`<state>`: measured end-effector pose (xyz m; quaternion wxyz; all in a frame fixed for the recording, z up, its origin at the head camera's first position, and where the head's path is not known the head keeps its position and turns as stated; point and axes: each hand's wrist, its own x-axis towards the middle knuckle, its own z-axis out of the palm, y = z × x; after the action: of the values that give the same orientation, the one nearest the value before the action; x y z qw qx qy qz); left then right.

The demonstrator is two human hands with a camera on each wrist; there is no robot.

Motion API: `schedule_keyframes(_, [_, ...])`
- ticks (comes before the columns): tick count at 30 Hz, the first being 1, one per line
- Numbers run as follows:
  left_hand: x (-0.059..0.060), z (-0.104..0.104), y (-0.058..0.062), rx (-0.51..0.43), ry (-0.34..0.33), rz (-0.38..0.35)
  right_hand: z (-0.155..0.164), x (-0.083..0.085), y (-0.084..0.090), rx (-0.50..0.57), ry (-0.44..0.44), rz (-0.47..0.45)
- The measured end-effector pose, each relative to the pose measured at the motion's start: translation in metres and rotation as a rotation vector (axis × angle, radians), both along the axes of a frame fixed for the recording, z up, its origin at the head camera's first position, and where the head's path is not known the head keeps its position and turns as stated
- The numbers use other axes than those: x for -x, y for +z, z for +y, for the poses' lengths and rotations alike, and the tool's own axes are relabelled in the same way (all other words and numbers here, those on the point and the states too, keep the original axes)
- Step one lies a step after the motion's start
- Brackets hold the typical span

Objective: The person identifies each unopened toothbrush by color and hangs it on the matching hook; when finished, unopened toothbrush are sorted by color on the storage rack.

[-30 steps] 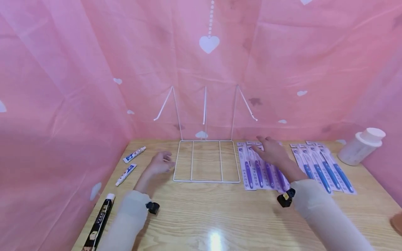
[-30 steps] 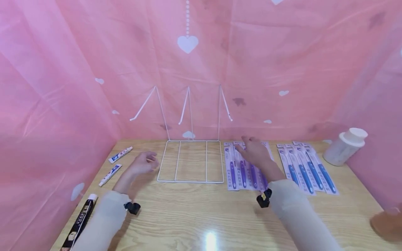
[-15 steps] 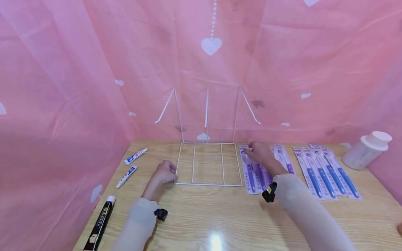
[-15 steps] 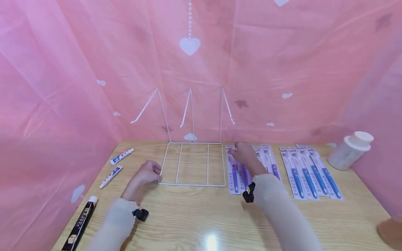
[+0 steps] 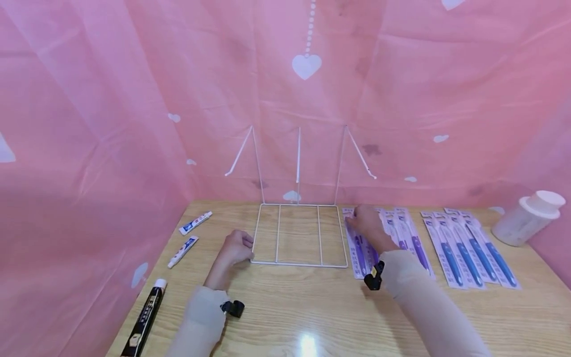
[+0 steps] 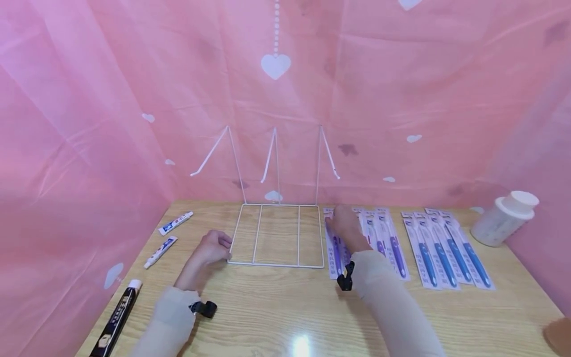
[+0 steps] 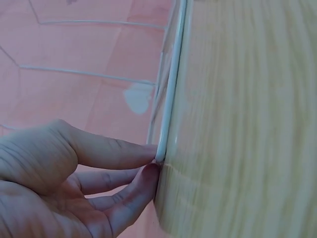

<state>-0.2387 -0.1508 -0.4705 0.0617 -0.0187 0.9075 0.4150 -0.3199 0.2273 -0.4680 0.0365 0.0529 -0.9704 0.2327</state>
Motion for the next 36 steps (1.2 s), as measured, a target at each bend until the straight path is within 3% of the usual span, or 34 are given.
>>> schedule_keyframes(8, [0.009,0.011,0.004,-0.048,-0.023,-0.007,0.004,-0.002,0.004,-0.020,-0.085,0.093])
schedule_keyframes(16, [0.010,0.013,0.002,-0.048,0.000,-0.032,0.002,-0.009,0.013,0.029,-0.072,0.147])
schedule_keyframes(24, [0.006,0.005,0.001,-0.032,0.012,-0.036,-0.020,-0.032,0.053,0.071,-0.036,0.289])
schedule_keyframes(36, [0.000,-0.001,0.000,-0.024,0.016,-0.036,-0.060,-0.096,0.121,0.136,0.151,0.607])
